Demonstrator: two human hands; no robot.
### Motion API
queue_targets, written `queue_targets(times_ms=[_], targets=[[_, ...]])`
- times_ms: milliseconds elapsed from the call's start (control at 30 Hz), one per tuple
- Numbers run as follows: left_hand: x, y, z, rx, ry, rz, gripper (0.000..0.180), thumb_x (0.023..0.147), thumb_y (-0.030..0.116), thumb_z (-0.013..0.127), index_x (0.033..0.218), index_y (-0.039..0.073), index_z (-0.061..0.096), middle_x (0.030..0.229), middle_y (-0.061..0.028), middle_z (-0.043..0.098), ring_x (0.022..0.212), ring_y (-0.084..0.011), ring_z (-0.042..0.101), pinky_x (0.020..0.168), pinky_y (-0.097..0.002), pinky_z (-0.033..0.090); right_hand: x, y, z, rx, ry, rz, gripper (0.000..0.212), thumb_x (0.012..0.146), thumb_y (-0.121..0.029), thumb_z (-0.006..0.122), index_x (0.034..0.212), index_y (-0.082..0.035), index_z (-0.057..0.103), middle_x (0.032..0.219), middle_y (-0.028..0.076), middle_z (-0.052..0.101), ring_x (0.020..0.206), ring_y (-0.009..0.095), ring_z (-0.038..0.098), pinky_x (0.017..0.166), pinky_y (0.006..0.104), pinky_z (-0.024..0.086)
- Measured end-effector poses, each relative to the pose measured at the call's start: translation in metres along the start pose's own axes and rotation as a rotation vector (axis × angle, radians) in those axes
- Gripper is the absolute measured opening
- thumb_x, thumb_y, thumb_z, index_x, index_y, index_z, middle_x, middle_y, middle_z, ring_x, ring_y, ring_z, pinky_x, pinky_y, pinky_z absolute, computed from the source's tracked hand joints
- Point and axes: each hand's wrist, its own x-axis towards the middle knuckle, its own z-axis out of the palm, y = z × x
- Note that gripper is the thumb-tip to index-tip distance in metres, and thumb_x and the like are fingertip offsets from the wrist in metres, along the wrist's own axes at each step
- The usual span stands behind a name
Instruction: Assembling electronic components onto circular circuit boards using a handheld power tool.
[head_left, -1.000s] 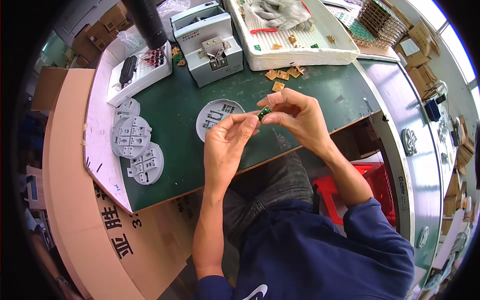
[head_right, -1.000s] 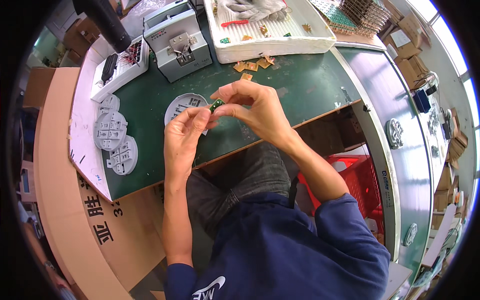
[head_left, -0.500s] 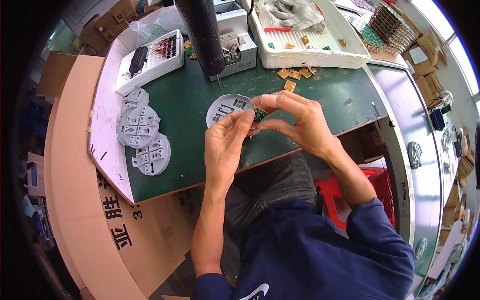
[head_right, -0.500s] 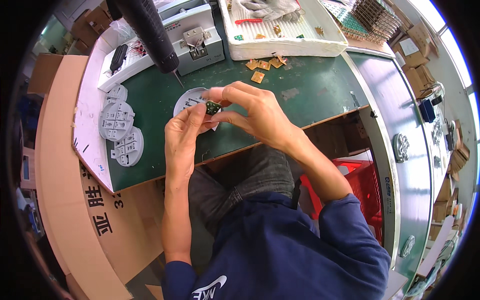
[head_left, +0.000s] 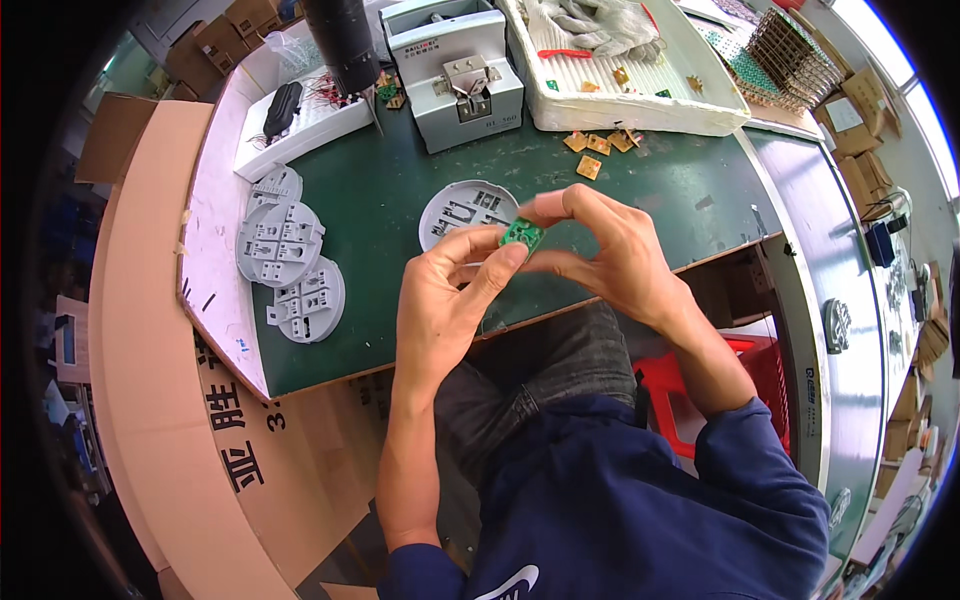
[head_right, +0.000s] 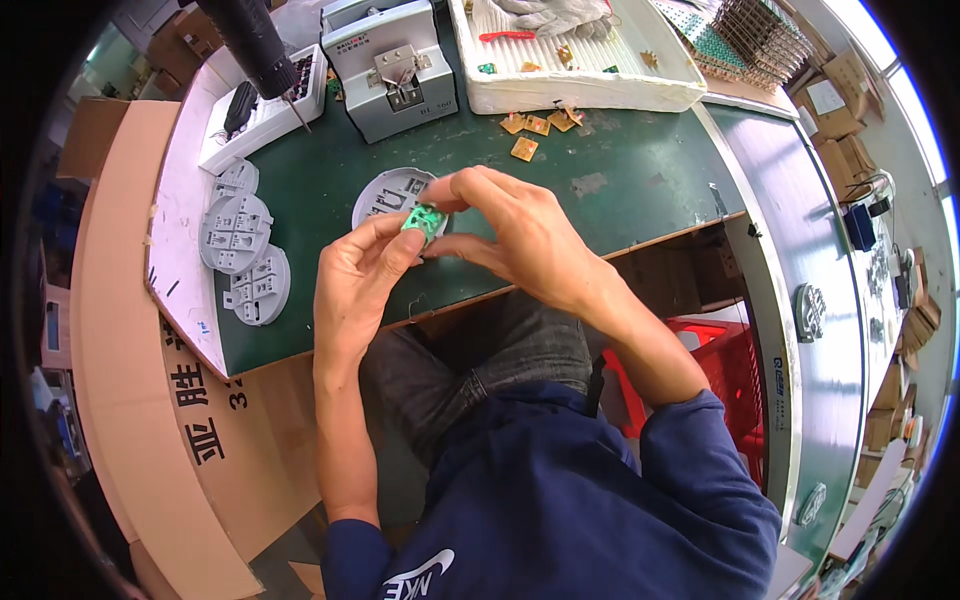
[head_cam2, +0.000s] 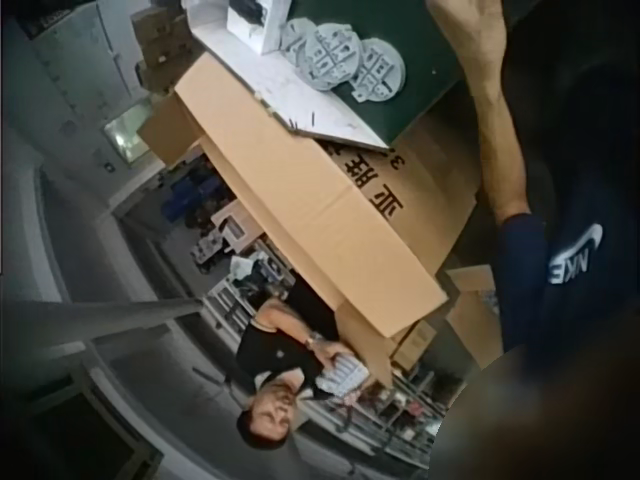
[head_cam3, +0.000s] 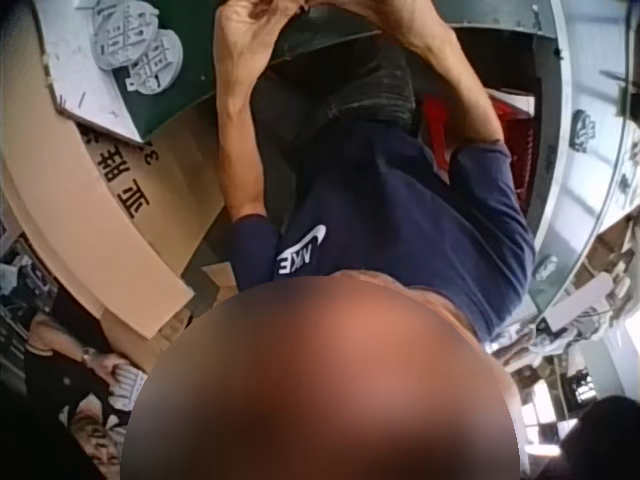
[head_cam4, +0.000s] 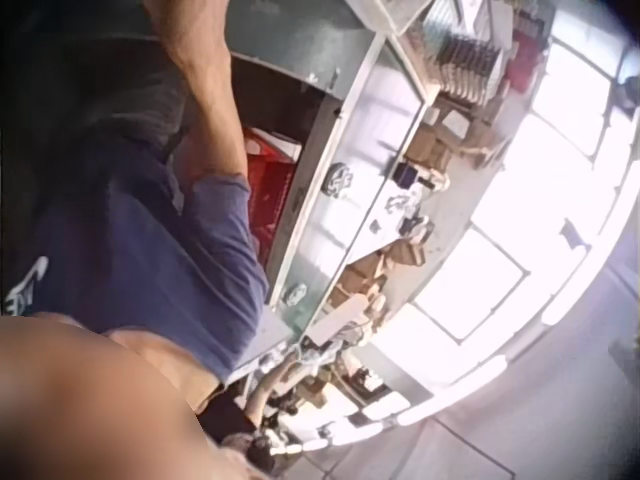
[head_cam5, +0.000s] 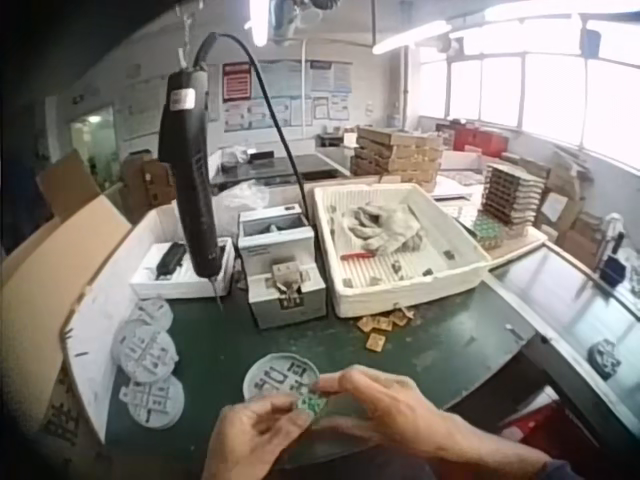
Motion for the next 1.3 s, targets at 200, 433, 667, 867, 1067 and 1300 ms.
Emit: queue_targets(times_ms=[200, 433, 667, 867, 1067, 1300], targets=[[0.0, 0.008, -0.022, 0.3, -0.143, -0.005, 0.032, 0.096, 0.023, 0.077, 0.11, -0.005, 0.075, 0.101, -0.0066, 0.072, 0.086, -0.0104, 0.065, 0.077, -0.0256, 0.053, -0.001, 0.008, -0.009, 0.047, -0.244, -0.068, 0.041, 0.085, -0.002, 0.078, 0.126, -0.007, 0.071, 0.105, 0.011, 0.072, 0.093, 0.031, 0.071, 0.081, 0.0399, 0.057], [-0.002, -0.001, -0.012, 0.28, -0.038, 0.267, 0.02, 0.096, 0.015, 0.074, 0.109, 0.0, 0.076, 0.106, -0.0075, 0.075, 0.087, -0.013, 0.069, 0.08, -0.0268, 0.055, -0.004, 0.016, -0.004, 0.307, -0.159, 0.265, 0.033, 0.089, 0.004, 0.074, 0.122, 0.001, 0.072, 0.098, 0.007, 0.076, 0.092, 0.012, 0.071, 0.089, 0.0277, 0.058], [-0.001, 0.002, -0.005, 0.575, 0.044, 0.494, 0.016, 0.089, 0.004, 0.077, 0.104, 0.005, 0.077, 0.102, -0.0076, 0.076, 0.089, -0.0209, 0.072, 0.08, -0.0329, 0.056, -0.008, 0.026, -0.001, 0.395, -0.144, 0.202, 0.031, 0.09, 0.004, 0.073, 0.121, 0.001, 0.072, 0.114, 0.008, 0.073, 0.104, 0.015, 0.069, 0.091, 0.0289, 0.058], [-0.001, 0.003, 0.002, 0.498, 0.102, 0.511, 0.019, 0.085, 0.002, 0.079, 0.103, 0.006, 0.077, 0.103, -0.0056, 0.075, 0.089, -0.0229, 0.072, 0.079, -0.0352, 0.057, -0.013, 0.032, 0.005, 0.622, -0.102, 0.269, 0.032, 0.089, -0.002, 0.075, 0.121, 0.001, 0.071, 0.117, 0.008, 0.073, 0.108, 0.016, 0.068, 0.098, 0.0318, 0.056], [-0.001, -0.009, 0.002, 0.602, 0.121, 0.57, 0.021, 0.084, 0.004, 0.081, 0.104, 0.008, 0.077, 0.103, -0.0043, 0.075, 0.089, -0.0217, 0.072, 0.077, -0.0348, 0.057, -0.016, 0.039, 0.011, 0.885, -0.072, 0.293, 0.037, 0.089, -0.009, 0.078, 0.124, 0.001, 0.07, 0.121, 0.01, 0.073, 0.113, 0.019, 0.068, 0.104, 0.0344, 0.054], [0.0, -0.015, 0.004, 0.57, 0.186, 0.615, 0.019, 0.083, 0.004, 0.082, 0.101, 0.008, 0.075, 0.098, -0.0043, 0.075, 0.086, -0.0213, 0.073, 0.072, -0.033, 0.057, -0.016, 0.041, 0.015, 0.88, -0.067, 0.308, 0.039, 0.087, -0.01, 0.08, 0.124, -0.001, 0.069, 0.123, 0.014, 0.072, 0.113, 0.02, 0.069, 0.105, 0.0361, 0.054]])
